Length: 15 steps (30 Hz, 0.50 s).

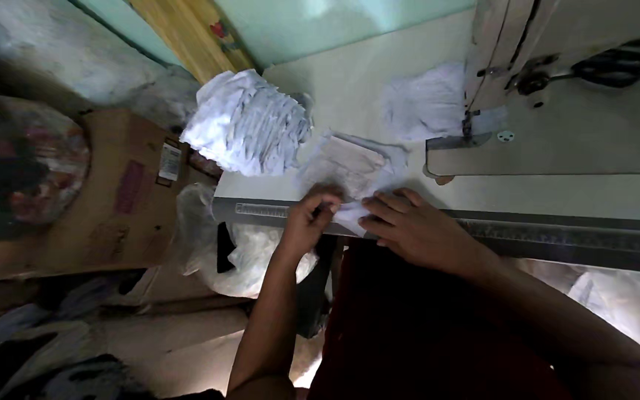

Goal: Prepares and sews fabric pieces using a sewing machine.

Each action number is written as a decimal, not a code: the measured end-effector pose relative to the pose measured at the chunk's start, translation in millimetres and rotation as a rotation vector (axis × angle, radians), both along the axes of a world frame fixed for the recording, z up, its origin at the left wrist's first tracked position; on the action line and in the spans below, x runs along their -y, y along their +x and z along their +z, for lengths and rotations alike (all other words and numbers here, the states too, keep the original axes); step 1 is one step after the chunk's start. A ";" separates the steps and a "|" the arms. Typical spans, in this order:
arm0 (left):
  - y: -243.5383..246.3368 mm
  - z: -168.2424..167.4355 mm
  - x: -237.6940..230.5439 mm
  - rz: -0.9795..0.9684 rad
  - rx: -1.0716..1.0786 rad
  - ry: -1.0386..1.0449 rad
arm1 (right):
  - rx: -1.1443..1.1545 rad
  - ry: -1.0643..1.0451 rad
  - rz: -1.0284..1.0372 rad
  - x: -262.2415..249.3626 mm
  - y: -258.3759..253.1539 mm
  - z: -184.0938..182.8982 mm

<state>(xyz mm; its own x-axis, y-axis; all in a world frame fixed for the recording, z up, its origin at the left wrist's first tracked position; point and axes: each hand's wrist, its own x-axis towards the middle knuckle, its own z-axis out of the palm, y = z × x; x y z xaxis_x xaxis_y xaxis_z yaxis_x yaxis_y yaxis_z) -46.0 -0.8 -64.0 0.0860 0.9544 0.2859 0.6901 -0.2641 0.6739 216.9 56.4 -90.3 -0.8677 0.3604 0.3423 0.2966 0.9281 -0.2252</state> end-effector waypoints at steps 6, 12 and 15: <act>12.7 13.4 -3.2 0.170 0.208 -0.051 | -0.159 0.047 0.010 0.1 -3.0 -8.2; 22.5 27.7 -6.5 0.235 0.332 -0.033 | -0.073 -0.066 0.083 -4.4 3.4 4.0; 29.6 44.8 -4.5 0.356 0.234 0.121 | -0.045 -0.096 0.125 -5.0 6.9 8.6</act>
